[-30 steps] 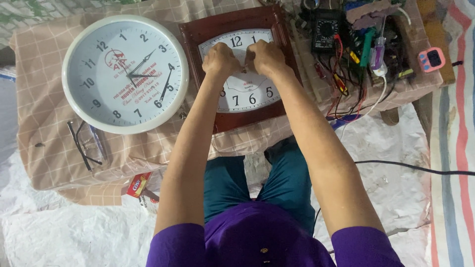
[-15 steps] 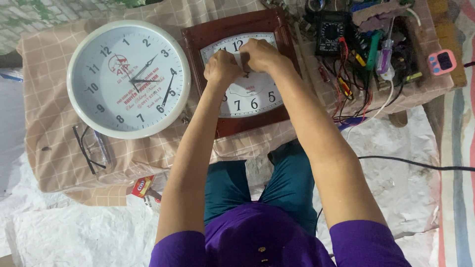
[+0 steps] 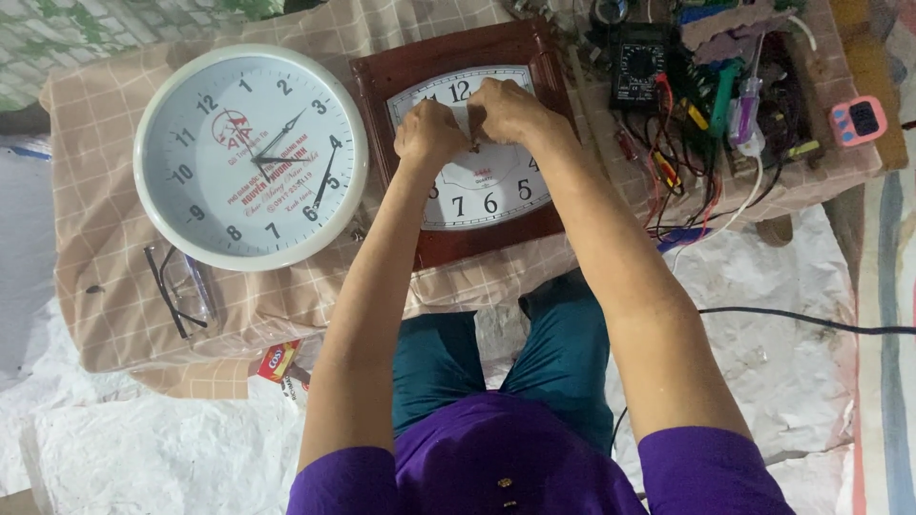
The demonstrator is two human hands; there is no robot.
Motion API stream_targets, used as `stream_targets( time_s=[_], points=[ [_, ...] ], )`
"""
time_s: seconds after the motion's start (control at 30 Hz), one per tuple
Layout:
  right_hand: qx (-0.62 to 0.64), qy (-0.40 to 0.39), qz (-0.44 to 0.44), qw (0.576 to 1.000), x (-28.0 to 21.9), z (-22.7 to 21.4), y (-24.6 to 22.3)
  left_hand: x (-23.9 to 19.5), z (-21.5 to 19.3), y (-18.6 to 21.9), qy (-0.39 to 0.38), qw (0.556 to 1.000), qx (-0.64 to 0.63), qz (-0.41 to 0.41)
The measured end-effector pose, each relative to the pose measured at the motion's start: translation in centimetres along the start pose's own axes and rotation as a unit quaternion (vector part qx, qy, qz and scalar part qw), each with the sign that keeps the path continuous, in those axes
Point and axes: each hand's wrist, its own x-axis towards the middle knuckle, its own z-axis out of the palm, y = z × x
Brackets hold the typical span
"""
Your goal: The person uses a screwdriver to work on the back of a round clock, then flips it over to reveal the face. They then pick up a square clock, remove its hands, and place them on the table. Finally, they pick up the hands again and reattach them to the square clock.
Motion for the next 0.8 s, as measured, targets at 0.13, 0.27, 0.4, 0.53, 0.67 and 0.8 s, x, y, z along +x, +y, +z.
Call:
stream_targets(
  time_s=[0.13, 0.27, 0.4, 0.53, 0.67, 0.8],
  points=[
    [0.016, 0.003, 0.031, 0.999, -0.9, 0.2, -0.4, 0.6, 0.1, 0.3, 0.003, 1.000, 0.018, -0.017],
    [-0.032, 0.054, -0.013, 0.998, -0.9, 1.1, 0.6, 0.6, -0.1, 0.6, -0.010, 0.999, 0.008, -0.032],
    [-0.064, 0.097, -0.045, 0.992, 0.3, 2.4, 1.8, 1.4, 0.5, 0.1, 0.002, 1.000, 0.017, -0.018],
    [-0.083, 0.137, -0.024, 0.987, 1.2, 3.9, 3.2, 1.8, 0.7, -0.2, 0.004, 1.000, 0.011, -0.004],
    [-0.108, 0.161, -0.073, 0.978, 1.3, 4.9, 4.2, 2.1, 0.9, -0.1, 0.016, 1.000, 0.027, -0.003],
    [-0.072, 0.189, -0.087, 0.975, 0.6, 5.3, 4.1, 2.2, 0.5, 0.3, 0.001, 0.999, 0.037, -0.002]
  ],
)
